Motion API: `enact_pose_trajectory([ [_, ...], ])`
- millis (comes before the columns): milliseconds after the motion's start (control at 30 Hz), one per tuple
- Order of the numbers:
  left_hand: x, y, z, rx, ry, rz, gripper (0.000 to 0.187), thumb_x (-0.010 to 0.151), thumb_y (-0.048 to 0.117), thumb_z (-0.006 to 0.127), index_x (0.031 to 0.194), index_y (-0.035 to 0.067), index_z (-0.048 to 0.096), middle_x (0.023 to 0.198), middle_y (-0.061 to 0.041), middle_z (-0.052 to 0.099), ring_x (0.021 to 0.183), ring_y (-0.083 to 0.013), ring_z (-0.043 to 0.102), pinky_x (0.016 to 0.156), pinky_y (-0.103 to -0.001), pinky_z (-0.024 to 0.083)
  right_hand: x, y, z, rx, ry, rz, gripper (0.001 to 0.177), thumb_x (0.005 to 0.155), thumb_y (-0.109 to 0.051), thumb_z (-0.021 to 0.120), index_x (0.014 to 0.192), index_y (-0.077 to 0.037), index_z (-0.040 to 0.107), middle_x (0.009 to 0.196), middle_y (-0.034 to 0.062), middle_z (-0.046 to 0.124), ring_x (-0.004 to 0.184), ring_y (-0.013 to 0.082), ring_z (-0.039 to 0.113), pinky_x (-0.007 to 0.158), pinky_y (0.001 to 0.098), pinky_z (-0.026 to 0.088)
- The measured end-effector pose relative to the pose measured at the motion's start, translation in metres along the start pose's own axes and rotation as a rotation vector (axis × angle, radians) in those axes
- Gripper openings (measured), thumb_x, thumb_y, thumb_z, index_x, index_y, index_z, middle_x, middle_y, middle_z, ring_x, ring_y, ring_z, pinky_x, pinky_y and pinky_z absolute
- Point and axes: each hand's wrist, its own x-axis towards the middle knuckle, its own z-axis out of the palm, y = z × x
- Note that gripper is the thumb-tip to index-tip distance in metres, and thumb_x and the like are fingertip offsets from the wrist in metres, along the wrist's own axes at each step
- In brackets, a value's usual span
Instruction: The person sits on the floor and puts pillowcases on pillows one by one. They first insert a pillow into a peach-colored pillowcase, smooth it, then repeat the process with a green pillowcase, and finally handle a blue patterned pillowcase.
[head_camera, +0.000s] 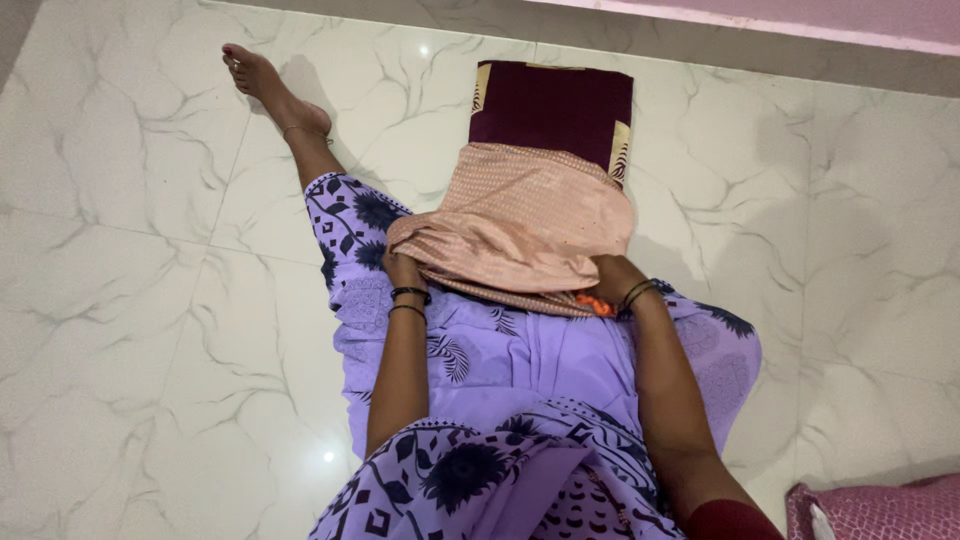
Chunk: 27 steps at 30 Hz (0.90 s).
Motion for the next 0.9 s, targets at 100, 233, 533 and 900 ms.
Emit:
enact_pose_trajectory([
  [100,-0.007,0.004,0.011,0.064,-0.187,-0.026,0.034,0.087,0.004,0.052,0.113,-0.004,0.073,0.106,-0.012,0.075,0.091,-0.0216,0.070,0.080,-0.034,0.058,0.014,0.038,0.007,0.098,0.380,0.127,0.055,0.073,-0.015,0.079,0.125,-0.003,0.067,0.110,0.0273,0.071,0.104,0.0433,0.069,0.090,0.0464,0.056],
  [233,-0.035,0.014,0.024,1.021,-0.659,0.219,0.038,0.070,0.009,0.072,0.107,-0.004,0.071,0.096,-0.023,0.075,0.086,-0.0286,0.073,0.077,-0.039,0.057,0.003,0.079,-0.012,0.649,0.876,0.161,0.019,0.095,-0.006,0.064,0.112,0.002,0.067,0.110,0.0227,0.073,0.103,0.0372,0.071,0.087,0.0441,0.059],
  [533,0.001,-0.001,0.003,0.007,-0.026,0.077,0.029,0.094,-0.001,0.048,0.111,-0.002,0.071,0.112,-0.008,0.073,0.098,-0.0210,0.068,0.088,-0.032,0.057,-0.027,-0.005,-0.028,1.031,0.052,-0.145,0.062,0.082,-0.009,0.077,0.137,0.004,0.049,0.129,0.0155,0.065,0.114,0.0235,0.064,0.097,0.0363,0.054],
  [900,-0.015,0.008,0.034,0.882,-0.289,0.159,0.030,0.087,0.010,0.064,0.113,-0.004,0.069,0.108,-0.021,0.074,0.100,-0.0270,0.071,0.088,-0.037,0.053,-0.001,0.049,-0.006,0.449,0.598,0.126,0.027,0.096,-0.015,0.067,0.121,-0.004,0.074,0.118,0.0231,0.074,0.111,0.0353,0.070,0.093,0.0396,0.055],
])
